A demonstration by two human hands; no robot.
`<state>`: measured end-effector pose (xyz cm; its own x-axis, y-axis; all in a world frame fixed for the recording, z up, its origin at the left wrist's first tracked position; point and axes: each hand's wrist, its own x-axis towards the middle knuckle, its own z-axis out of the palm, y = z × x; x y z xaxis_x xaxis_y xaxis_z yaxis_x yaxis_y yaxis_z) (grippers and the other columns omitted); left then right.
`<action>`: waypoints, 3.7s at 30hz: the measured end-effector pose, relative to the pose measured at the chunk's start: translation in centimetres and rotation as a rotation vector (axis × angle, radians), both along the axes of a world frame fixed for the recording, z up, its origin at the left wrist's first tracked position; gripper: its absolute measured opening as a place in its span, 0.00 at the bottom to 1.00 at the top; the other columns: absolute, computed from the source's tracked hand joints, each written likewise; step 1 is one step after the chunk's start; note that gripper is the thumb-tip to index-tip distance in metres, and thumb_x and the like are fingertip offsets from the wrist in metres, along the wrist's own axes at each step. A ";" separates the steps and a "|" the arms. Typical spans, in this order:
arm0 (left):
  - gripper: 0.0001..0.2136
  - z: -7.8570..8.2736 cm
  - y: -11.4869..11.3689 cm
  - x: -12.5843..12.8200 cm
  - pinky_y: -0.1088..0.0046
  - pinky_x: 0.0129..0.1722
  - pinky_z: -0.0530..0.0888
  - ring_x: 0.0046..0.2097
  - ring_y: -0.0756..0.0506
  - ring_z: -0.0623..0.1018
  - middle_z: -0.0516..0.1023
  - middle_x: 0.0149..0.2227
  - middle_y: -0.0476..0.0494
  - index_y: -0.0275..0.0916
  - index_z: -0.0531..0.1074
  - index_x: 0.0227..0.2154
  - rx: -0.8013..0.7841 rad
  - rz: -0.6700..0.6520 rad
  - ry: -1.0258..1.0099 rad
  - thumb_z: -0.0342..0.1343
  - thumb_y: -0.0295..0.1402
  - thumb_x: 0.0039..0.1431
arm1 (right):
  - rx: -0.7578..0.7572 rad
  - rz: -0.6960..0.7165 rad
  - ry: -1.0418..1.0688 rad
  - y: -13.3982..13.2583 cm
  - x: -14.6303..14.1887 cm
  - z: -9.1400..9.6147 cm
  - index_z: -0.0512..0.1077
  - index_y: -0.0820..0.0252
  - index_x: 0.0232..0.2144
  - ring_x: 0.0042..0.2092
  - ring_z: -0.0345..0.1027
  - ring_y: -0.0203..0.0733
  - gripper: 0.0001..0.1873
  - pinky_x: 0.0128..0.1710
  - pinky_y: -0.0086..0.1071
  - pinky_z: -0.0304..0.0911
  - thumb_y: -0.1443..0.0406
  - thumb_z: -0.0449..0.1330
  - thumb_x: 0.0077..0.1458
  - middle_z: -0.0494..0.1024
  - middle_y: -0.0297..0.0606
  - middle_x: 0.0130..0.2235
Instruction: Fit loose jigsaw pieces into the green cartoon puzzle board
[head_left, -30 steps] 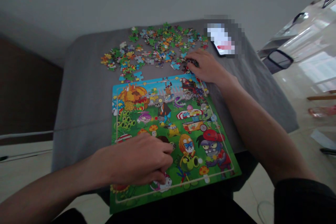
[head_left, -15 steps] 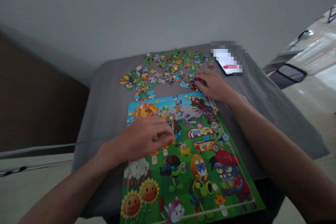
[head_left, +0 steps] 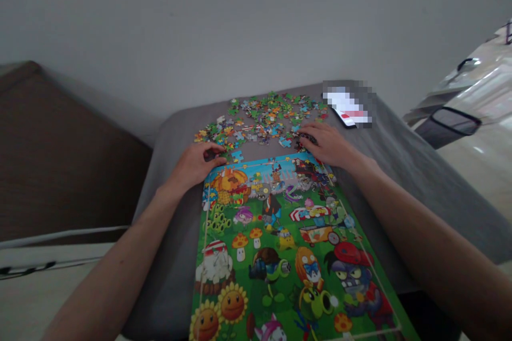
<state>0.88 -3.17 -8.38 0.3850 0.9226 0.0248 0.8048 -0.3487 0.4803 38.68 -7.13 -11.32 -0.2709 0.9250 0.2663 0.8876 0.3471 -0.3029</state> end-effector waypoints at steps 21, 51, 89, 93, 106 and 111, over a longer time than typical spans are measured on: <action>0.16 -1.3 0.3 0.2 0.57 0.59 0.70 0.53 0.39 0.75 0.78 0.49 0.41 0.43 0.79 0.51 0.286 0.004 -0.058 0.54 0.41 0.67 | -0.021 -0.004 -0.006 0.0 0.0 0.0 0.76 0.59 0.55 0.62 0.68 0.56 0.20 0.63 0.54 0.63 0.61 0.51 0.70 0.77 0.50 0.59; 0.20 1.1 -4.0 2.9 0.61 0.46 0.79 0.42 0.40 0.82 0.86 0.40 0.43 0.46 0.82 0.39 -0.016 -0.110 -0.165 0.56 0.56 0.62 | -0.050 -0.016 -0.024 -0.2 -0.2 0.5 0.75 0.63 0.57 0.63 0.68 0.58 0.21 0.63 0.55 0.63 0.61 0.51 0.69 0.75 0.53 0.61; 0.24 0.9 -2.0 2.0 0.56 0.57 0.72 0.50 0.38 0.79 0.84 0.46 0.41 0.42 0.81 0.41 0.156 -0.131 -0.082 0.45 0.53 0.69 | -0.050 -0.011 -0.013 -0.3 -0.4 0.6 0.75 0.59 0.57 0.63 0.67 0.57 0.20 0.62 0.56 0.64 0.61 0.51 0.70 0.76 0.50 0.60; 0.27 0.7 -2.6 0.9 0.53 0.60 0.70 0.54 0.36 0.77 0.82 0.49 0.39 0.44 0.81 0.46 0.171 -0.170 -0.028 0.49 0.59 0.66 | -0.026 -0.032 -0.038 -0.5 -0.6 0.6 0.76 0.58 0.56 0.62 0.66 0.58 0.20 0.61 0.57 0.63 0.62 0.51 0.70 0.75 0.50 0.61; 0.30 -1.0 -2.1 -0.8 0.45 0.64 0.61 0.64 0.31 0.70 0.76 0.61 0.42 0.55 0.77 0.56 0.069 -0.263 0.100 0.58 0.64 0.57 | 0.058 0.288 -0.069 -3.5 -7.6 3.0 0.70 0.51 0.64 0.68 0.58 0.49 0.24 0.67 0.49 0.58 0.70 0.51 0.69 0.72 0.39 0.66; 0.31 -1.2 -2.2 -0.7 0.46 0.64 0.61 0.63 0.32 0.70 0.77 0.60 0.42 0.54 0.78 0.55 0.094 -0.269 0.091 0.56 0.66 0.57 | 0.023 0.501 -0.191 -3.6 -10.2 2.5 0.69 0.47 0.65 0.71 0.54 0.48 0.30 0.69 0.50 0.54 0.75 0.54 0.67 0.68 0.32 0.69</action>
